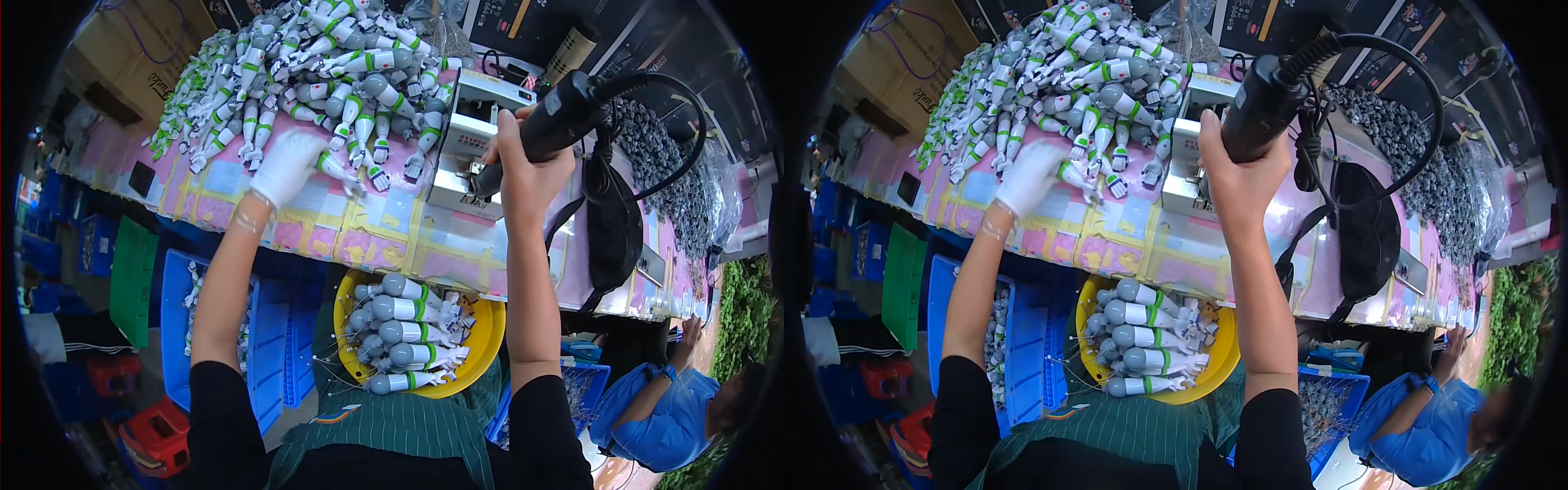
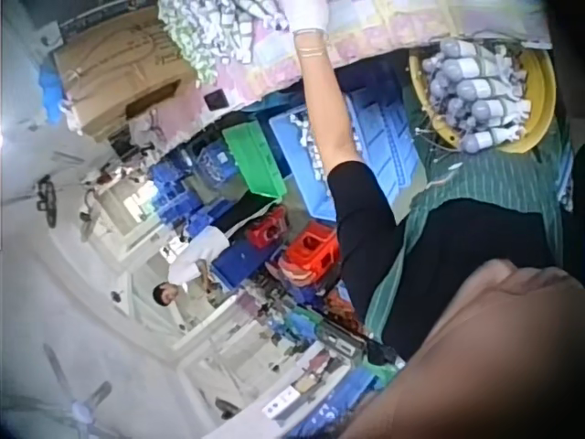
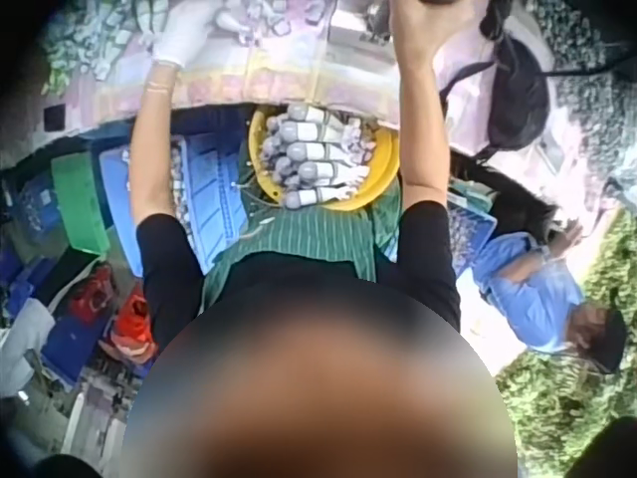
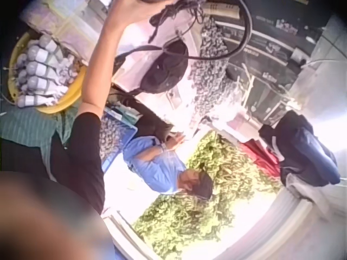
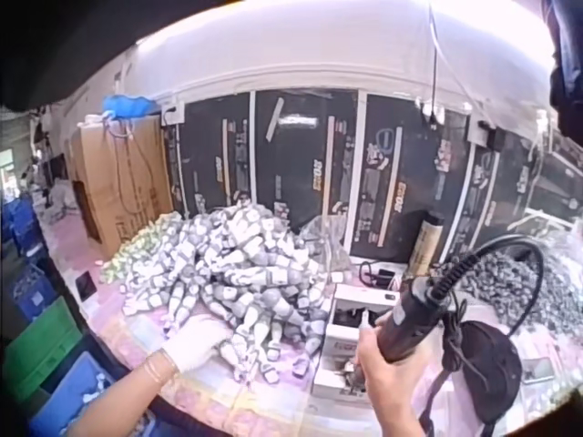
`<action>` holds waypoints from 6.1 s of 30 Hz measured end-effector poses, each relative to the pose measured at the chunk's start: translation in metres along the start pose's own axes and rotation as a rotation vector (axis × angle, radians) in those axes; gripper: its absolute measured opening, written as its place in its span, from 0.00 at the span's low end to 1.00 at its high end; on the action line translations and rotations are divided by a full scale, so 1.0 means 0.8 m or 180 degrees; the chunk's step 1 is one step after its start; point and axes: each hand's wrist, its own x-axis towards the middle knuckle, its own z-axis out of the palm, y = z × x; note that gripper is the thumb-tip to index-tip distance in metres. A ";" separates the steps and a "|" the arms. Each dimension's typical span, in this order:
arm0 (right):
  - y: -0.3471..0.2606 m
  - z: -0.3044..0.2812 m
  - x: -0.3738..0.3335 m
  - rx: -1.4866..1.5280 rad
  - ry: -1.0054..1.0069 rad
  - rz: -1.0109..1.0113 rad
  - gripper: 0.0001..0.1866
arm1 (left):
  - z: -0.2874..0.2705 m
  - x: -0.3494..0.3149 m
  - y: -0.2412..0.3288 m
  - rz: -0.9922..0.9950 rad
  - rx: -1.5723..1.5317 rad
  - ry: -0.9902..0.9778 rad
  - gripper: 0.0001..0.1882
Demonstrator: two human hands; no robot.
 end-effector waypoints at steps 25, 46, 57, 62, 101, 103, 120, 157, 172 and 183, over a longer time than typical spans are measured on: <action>-0.011 -0.035 -0.077 0.0245 0.0030 0.0619 0.13 | 0.022 0.013 0.264 -0.0079 -0.2287 -0.0088 0.19; 0.022 -0.037 -0.097 0.0363 -0.0142 0.0409 0.09 | 0.028 0.027 0.271 -0.0120 -0.1843 -0.0123 0.15; 0.025 -0.037 -0.105 0.0122 0.0074 0.0240 0.07 | 0.025 0.029 0.272 -0.0064 -0.1781 -0.0024 0.15; 0.030 -0.028 -0.108 -0.0348 0.0422 0.0171 0.05 | 0.027 0.027 0.270 -0.0037 -0.1735 -0.0022 0.15; -0.042 -0.081 -0.085 0.0412 0.0332 0.0229 0.10 | 0.081 -0.239 0.198 -0.2072 -0.5013 -0.2927 0.25; -0.051 -0.084 -0.090 0.0454 0.0350 0.0165 0.10 | 0.077 -0.228 0.201 -0.2674 -0.5392 -0.3030 0.22; -0.092 -0.089 -0.112 0.0834 0.0071 -0.0024 0.12 | -0.019 -0.332 0.208 -0.4481 -0.6205 -0.2006 0.17; -0.050 -0.034 -0.087 0.0915 -0.0422 0.0281 0.13 | -0.122 -0.579 0.079 -0.5401 0.1805 0.1783 0.41; -0.046 -0.075 -0.078 0.1007 -0.0062 0.0132 0.12 | -0.179 -0.480 0.138 -0.4434 -0.3968 0.1021 0.24; -0.071 -0.109 -0.089 0.1030 0.0224 -0.0091 0.13 | -0.160 -0.369 0.125 -0.3482 -0.3557 -0.1696 0.19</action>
